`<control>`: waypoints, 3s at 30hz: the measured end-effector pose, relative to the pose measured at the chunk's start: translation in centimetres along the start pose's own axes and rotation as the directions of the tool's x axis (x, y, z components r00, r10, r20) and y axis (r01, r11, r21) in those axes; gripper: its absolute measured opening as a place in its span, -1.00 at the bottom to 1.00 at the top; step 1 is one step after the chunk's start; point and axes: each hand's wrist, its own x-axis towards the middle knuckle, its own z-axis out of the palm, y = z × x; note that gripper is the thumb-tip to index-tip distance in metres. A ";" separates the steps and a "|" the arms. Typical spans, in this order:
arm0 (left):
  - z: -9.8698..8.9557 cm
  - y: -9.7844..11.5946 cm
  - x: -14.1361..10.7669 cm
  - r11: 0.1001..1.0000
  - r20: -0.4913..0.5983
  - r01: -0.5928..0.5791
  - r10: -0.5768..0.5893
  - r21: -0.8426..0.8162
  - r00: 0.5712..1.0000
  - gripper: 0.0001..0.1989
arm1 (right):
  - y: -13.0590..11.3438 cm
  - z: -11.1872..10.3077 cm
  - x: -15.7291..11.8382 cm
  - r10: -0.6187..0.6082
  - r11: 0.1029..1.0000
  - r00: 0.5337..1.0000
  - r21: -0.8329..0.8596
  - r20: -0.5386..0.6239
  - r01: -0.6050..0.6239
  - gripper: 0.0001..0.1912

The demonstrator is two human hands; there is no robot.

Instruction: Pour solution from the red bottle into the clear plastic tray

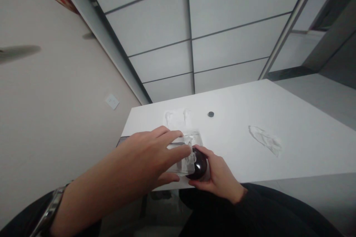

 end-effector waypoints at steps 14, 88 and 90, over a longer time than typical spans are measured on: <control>0.0 -0.1 0.3 1.000 0.002 -0.011 0.011 0.018 1.000 -0.42 | 0.0 0.0 0.0 0.015 1.000 1.000 0.003 -0.001 -0.015 -0.09; -0.6 0.5 3.5 0.993 0.035 -0.061 0.064 -0.100 0.997 -0.59 | -0.8 -0.1 0.4 0.039 0.998 0.999 -0.043 -0.001 -0.039 -0.20; -0.6 0.5 3.5 0.993 0.039 -0.063 0.067 -0.103 0.997 -0.59 | -0.8 -0.1 0.4 0.037 0.998 0.999 -0.055 0.002 -0.037 -0.19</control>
